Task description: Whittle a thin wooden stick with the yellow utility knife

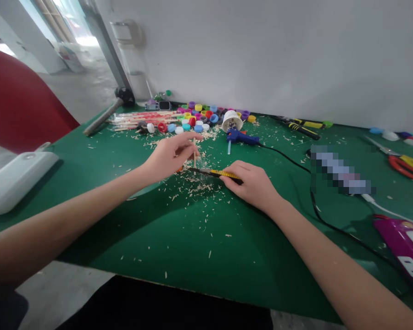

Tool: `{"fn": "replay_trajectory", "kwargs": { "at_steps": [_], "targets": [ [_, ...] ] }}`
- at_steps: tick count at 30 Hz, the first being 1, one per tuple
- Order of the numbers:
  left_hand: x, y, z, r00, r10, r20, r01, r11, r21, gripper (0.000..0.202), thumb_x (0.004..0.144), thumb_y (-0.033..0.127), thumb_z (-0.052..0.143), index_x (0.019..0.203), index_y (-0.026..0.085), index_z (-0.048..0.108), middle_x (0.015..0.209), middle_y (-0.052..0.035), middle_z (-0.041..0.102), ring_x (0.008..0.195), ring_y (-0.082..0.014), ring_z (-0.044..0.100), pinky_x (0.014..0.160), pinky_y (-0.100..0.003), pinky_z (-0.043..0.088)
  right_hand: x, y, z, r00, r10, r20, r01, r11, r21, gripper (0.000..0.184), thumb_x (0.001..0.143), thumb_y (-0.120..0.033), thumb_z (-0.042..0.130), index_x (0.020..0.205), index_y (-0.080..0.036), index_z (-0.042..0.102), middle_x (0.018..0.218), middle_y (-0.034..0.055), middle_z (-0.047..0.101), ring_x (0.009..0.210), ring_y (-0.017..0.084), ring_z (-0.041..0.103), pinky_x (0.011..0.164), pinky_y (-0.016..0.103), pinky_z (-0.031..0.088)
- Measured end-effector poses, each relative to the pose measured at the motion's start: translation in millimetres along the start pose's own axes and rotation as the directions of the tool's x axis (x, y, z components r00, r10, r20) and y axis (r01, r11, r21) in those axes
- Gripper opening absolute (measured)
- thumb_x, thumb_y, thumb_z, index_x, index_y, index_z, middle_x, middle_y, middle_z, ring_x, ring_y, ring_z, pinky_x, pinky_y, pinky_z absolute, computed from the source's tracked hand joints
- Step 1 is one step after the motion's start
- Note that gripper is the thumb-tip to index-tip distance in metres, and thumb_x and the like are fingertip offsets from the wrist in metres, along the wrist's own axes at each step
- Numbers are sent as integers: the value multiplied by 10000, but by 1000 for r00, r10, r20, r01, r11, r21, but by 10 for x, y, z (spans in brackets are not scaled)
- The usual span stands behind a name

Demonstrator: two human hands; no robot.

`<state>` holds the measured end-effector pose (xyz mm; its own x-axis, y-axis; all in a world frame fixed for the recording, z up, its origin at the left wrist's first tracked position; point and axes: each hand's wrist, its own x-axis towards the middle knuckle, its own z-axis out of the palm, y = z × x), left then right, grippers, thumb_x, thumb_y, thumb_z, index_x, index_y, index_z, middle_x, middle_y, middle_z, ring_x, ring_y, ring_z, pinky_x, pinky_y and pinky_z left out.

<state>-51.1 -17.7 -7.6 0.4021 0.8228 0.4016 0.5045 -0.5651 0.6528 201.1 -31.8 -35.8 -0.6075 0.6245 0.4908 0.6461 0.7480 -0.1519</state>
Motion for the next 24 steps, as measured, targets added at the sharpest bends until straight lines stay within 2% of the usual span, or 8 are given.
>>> {"fn": "replay_trajectory", "kwargs": {
  "at_steps": [4,8,11,14,17,20,24],
  "targets": [
    [10,-13,3,1000,20,-13,-20,1000,-1,386,930,201,394,1297,220,514,808,-5,695,643,-69,584,608,-200,446,8,-11,-5,999,16,48,-15,1000,-24,146,897,-302,532,886,-198,634,822,43,662,731,160,608,630,282,464],
    [9,-6,6,1000,12,-2,-12,1000,2,389,936,212,386,1305,222,506,802,-4,694,591,-65,562,583,-203,439,18,-11,-14,996,23,91,-22,1000,-7,157,905,-313,519,899,-202,629,830,39,654,727,155,594,629,280,450],
    [3,2,10,1000,14,2,-14,1000,8,380,938,217,380,1295,224,509,829,-9,700,642,-73,588,609,-207,454,30,14,-14,989,39,139,-42,999,18,172,909,-334,512,911,-208,630,853,41,658,741,158,594,637,283,443],
    [1,7,8,1000,10,3,-10,1000,18,375,933,200,378,1281,220,514,846,-10,701,655,-72,588,621,-205,459,52,46,-16,983,95,158,-108,992,71,199,902,-369,519,881,-211,638,858,40,668,739,156,598,660,289,442],
    [3,3,-1,1000,-5,4,5,1000,8,368,931,196,380,1274,214,513,825,-10,696,625,-69,573,595,-200,452,68,46,-38,965,206,162,-230,962,145,248,898,-396,506,841,-206,656,803,37,668,675,144,579,620,286,426],
    [6,-8,-9,1000,-8,4,8,1000,-19,347,934,199,385,1254,206,520,808,-7,689,652,-71,594,629,-201,469,72,-3,-99,902,335,271,-398,889,225,311,898,-443,476,844,-209,672,716,27,646,577,130,537,529,277,382],
    [8,-12,-16,1000,-8,5,9,1000,-21,340,932,190,389,1245,205,521,821,-8,690,658,-71,602,630,-202,470,91,-104,-221,757,386,527,-574,778,255,372,888,-531,465,884,-223,674,688,12,623,565,132,568,502,271,377]
  ]
}}
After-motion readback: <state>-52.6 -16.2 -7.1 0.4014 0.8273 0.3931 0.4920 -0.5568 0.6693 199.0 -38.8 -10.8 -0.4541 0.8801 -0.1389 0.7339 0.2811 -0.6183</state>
